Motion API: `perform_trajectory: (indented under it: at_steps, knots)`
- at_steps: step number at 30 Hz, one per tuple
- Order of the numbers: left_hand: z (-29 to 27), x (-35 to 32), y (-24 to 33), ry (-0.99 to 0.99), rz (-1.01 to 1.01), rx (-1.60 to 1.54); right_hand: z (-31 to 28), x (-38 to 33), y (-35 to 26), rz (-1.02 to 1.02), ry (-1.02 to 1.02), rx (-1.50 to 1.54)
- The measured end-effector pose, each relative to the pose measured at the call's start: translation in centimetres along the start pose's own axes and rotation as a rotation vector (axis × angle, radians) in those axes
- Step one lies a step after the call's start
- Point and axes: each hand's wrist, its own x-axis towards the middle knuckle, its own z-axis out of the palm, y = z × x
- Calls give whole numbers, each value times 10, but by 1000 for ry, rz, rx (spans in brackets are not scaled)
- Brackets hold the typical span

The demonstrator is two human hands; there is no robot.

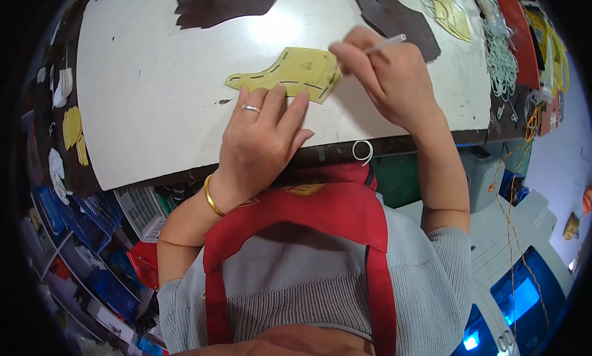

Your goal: The person traces guide lines onto shoe pieces using a template and a pen, stacks the marked pieces, and secures the bundle with a rubber band.

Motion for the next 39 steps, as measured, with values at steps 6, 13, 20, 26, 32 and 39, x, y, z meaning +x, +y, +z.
perform_trajectory:
  at_steps: [6,13,20,26,32,39]
  knots:
    - [1,5,-2,1,21,-9,25,-8,-4,6,240,-291]
    - [0,8,-3,-4,29,14,10,-6,-13,15,50,-123]
    - [-3,10,-4,0,68,45,17,22,-16,259,-149,-128]
    - [-9,47,-70,312,88,88,-47,-15,76,624,214,335]
    - [-3,33,-57,90,20,46,-52,-33,80,451,586,329]
    - [1,-15,-10,108,25,-155,18,-3,7,443,107,508]
